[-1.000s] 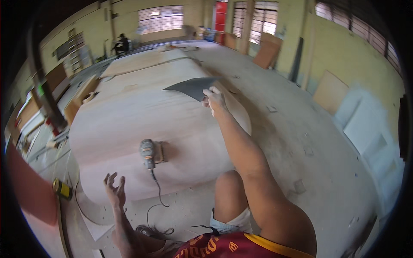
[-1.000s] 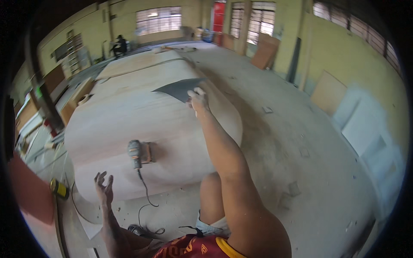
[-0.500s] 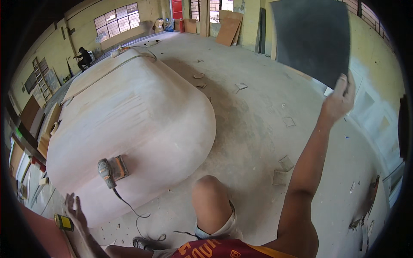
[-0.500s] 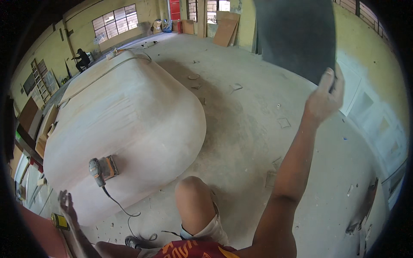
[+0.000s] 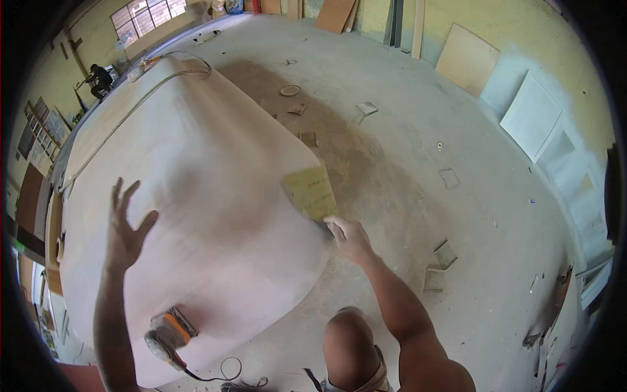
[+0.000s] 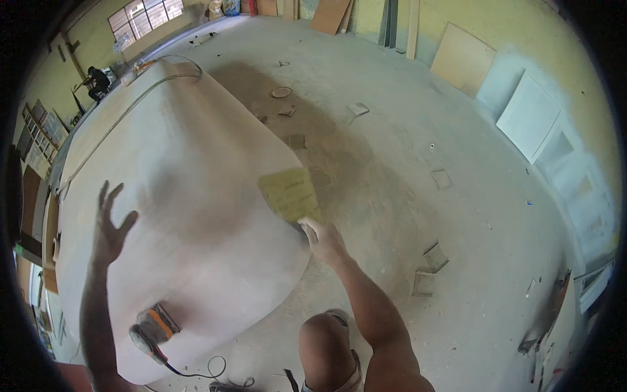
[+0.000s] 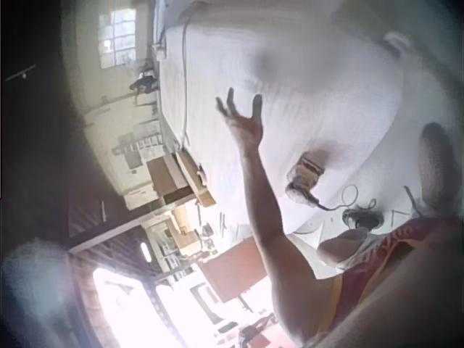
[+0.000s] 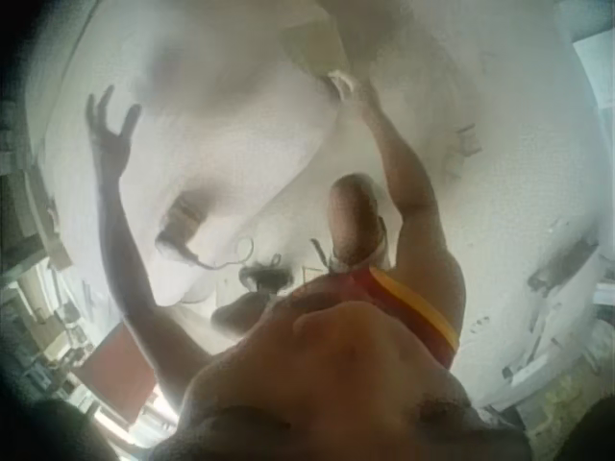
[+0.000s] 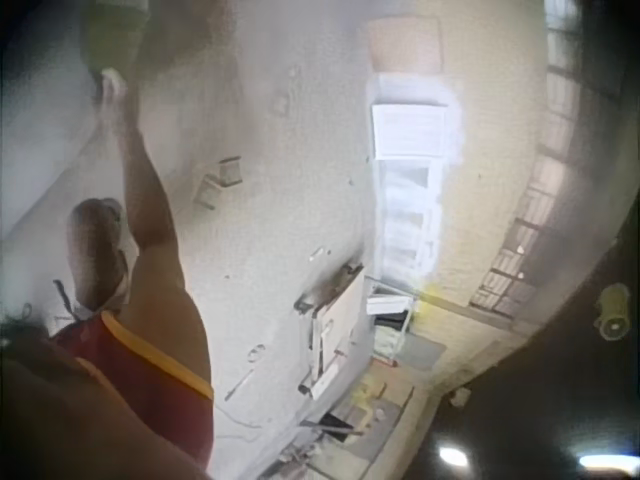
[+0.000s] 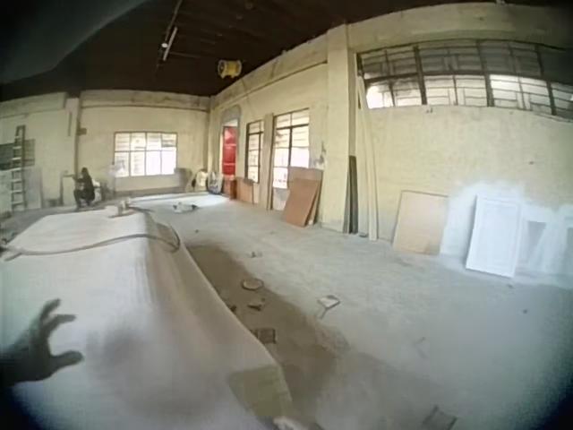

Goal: Using a power sander to smooth the surface of a large curved wooden structure.

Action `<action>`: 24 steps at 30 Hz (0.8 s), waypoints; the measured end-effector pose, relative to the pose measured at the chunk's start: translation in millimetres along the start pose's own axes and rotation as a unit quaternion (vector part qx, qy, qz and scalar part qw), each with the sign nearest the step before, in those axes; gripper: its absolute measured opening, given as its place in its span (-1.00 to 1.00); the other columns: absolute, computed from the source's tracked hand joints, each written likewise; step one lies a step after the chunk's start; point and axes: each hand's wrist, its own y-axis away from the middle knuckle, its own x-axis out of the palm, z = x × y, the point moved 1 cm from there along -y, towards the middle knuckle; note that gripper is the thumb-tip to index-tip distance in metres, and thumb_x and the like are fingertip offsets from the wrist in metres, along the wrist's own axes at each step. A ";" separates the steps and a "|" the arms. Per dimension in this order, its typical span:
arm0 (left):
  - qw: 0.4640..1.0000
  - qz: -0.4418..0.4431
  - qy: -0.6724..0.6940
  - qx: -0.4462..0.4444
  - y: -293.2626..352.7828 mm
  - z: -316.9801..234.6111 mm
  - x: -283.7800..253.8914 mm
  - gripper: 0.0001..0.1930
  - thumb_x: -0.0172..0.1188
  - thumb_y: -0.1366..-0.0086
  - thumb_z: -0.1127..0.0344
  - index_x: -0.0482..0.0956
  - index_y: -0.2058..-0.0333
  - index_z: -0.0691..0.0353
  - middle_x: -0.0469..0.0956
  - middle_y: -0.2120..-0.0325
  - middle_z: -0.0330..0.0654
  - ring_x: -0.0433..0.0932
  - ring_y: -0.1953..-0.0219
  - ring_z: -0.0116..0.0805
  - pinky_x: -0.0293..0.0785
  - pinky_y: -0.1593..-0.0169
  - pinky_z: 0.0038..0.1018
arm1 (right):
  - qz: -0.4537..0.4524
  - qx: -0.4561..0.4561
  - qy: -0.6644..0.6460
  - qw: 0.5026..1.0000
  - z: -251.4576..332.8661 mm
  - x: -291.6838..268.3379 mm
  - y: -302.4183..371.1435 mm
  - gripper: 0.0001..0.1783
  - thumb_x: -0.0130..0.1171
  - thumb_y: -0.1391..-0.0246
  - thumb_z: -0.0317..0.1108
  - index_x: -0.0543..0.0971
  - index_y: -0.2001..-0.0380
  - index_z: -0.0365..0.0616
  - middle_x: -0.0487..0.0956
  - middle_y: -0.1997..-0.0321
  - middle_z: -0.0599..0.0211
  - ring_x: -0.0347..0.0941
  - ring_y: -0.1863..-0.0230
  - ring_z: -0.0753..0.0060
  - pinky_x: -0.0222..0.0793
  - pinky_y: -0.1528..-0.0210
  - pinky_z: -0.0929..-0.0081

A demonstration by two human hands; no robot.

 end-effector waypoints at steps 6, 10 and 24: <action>0.978 0.136 -0.089 -0.130 -86.2 -14.7 95.0 -0.11 0.04 -0.34 -0.39 0.06 -0.48 -0.08 -0.12 -0.49 0.20 -0.21 -0.51 0.32 -0.21 -0.39 0.36 | -0.044 0.138 0.013 0.989 -21.9 -64.4 52.4 -0.74 0.04 -0.35 -0.31 0.58 0.05 -0.20 0.67 0.20 -0.06 0.64 0.13 -0.09 0.51 0.12 0.21; 0.957 0.147 -0.123 -0.216 -102.1 -44.8 110.2 -0.17 -0.15 -0.40 -0.40 0.02 -0.49 -0.12 -0.07 -0.51 -0.02 -0.16 -0.53 0.19 -0.25 -0.43 0.26 | -0.025 0.275 0.050 0.960 -30.8 -111.8 141.8 -0.75 0.06 -0.31 -0.30 0.58 0.08 -0.21 0.64 0.22 -0.12 0.59 0.10 -0.22 0.49 0.10 0.12; 0.951 0.130 -0.159 -0.231 -115.2 -48.6 101.2 -0.14 -0.14 -0.34 -0.45 0.05 -0.49 -0.17 -0.04 -0.51 -0.02 -0.11 -0.52 0.12 -0.22 -0.45 0.16 | 0.214 0.443 0.157 0.856 -22.6 -262.5 451.1 -0.58 -0.06 -0.33 -0.08 0.55 0.01 -0.16 0.61 0.13 0.02 0.53 0.14 0.07 0.44 0.09 0.05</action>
